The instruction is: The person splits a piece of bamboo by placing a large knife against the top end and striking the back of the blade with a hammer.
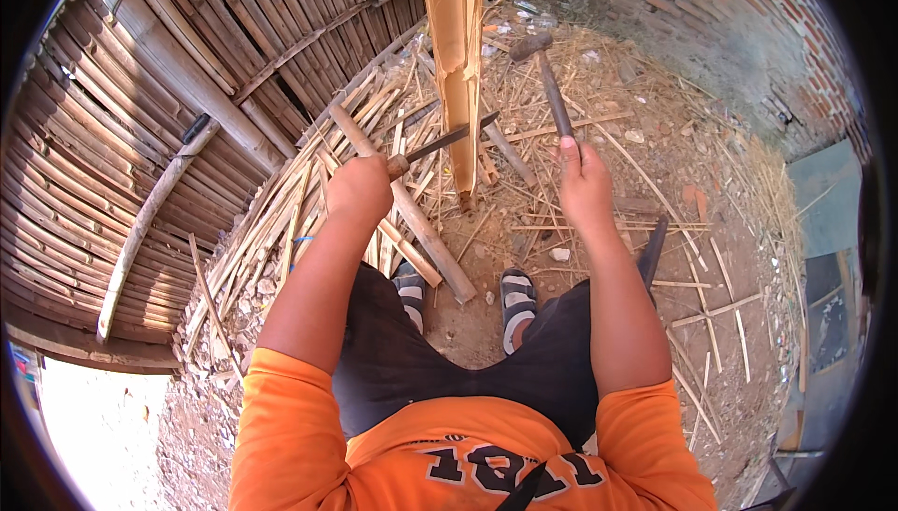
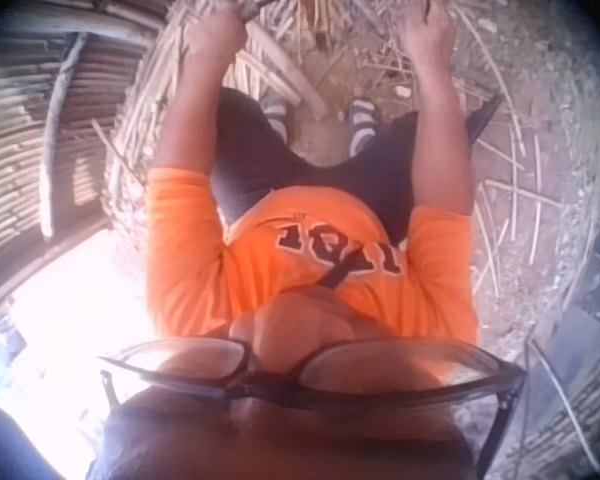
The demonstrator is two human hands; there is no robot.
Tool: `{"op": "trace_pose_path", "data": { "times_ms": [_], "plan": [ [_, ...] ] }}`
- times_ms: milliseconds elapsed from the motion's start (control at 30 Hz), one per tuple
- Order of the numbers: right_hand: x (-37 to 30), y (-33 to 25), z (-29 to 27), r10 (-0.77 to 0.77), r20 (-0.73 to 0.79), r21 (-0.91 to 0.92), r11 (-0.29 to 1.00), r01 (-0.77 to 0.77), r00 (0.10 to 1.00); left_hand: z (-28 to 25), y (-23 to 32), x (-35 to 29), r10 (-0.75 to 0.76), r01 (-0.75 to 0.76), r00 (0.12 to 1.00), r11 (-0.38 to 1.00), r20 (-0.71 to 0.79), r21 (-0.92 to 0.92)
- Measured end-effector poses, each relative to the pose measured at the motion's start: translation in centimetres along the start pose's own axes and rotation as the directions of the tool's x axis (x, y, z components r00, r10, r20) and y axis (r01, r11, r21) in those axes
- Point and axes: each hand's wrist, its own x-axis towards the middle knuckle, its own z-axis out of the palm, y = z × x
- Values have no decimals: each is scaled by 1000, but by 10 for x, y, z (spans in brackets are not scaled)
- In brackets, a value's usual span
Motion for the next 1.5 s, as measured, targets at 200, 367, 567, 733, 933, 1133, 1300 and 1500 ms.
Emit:
{"op": "trace_pose_path", "data": {
  "times_ms": [200,367,567,733,933,1133,1300,1500],
  "plan": [
    [-2,-20,-1,-17,-61,146,989,26,998,8,-2,6,-26,25,1000,999,-18,-47],
    [-22,37,38,109,243,-189,980,-63,964,9,1,5,-14,14,1000,1000,16,12],
    [-5,-31,-12,71,-25,131,989,-67,997,20,-4,6,-14,14,1000,1000,-12,-22],
    [-22,40,26,118,294,-300,954,-26,949,23,4,3,-10,10,1000,1000,1,-29],
    [-12,13,12,135,105,-16,991,-135,985,43,-15,13,-58,59,998,997,24,-52],
    [-2,-4,6,51,16,-42,998,-51,999,35,-2,10,-16,18,999,999,39,-45],
    [-25,38,43,89,255,-278,961,-15,963,37,2,7,-16,17,999,999,41,-33],
    [-12,-18,7,13,-31,100,995,-10,999,49,-9,10,-41,43,998,998,45,-42]
  ]
}}
